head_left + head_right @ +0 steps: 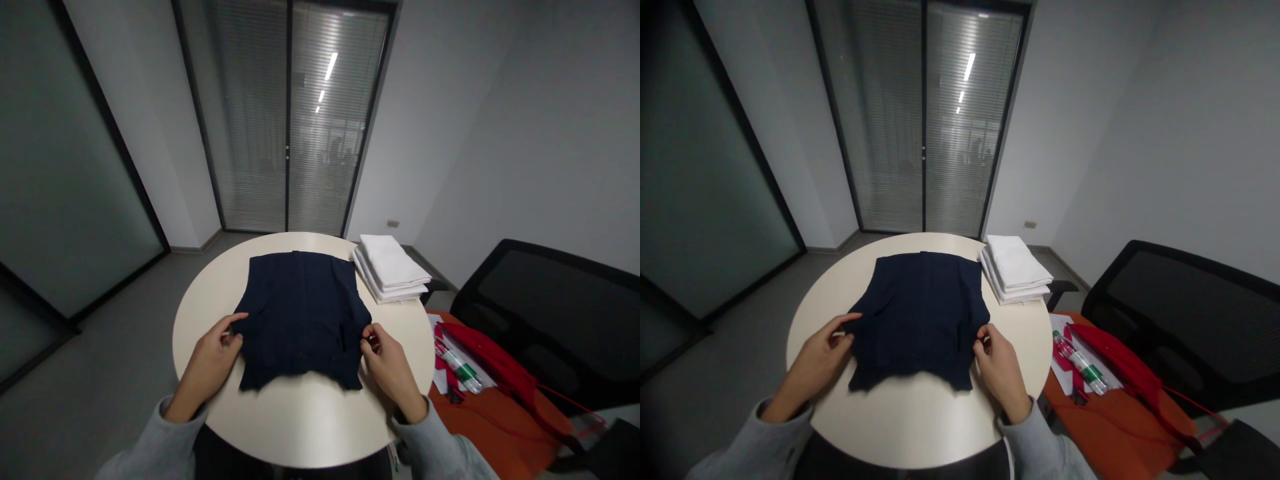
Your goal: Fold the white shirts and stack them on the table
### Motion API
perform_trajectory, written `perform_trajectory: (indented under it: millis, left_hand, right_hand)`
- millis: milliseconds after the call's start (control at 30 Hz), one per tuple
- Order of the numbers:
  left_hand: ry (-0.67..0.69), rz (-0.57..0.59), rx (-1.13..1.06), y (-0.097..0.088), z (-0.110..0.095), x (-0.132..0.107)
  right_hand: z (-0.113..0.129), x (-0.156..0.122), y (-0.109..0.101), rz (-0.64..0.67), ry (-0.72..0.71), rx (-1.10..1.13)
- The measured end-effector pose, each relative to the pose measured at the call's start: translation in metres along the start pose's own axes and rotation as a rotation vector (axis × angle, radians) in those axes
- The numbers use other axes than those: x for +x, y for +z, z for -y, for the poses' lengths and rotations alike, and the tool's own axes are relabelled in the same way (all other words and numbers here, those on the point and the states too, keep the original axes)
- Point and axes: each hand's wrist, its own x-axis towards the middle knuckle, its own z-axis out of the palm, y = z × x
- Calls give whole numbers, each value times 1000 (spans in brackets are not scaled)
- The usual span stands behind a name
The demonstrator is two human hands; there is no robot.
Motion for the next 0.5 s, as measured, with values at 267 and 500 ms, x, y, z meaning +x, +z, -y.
perform_trajectory:
  millis: [267, 500]
  left_hand:
    - [438, 602, 165, 60, -75, 17]
    - [267, 469, 59, 21, -21, 112]
  right_hand:
    - [75, 1, 25, 281, -483, 61]
    - [49, 44, 11, 168, -297, -11]
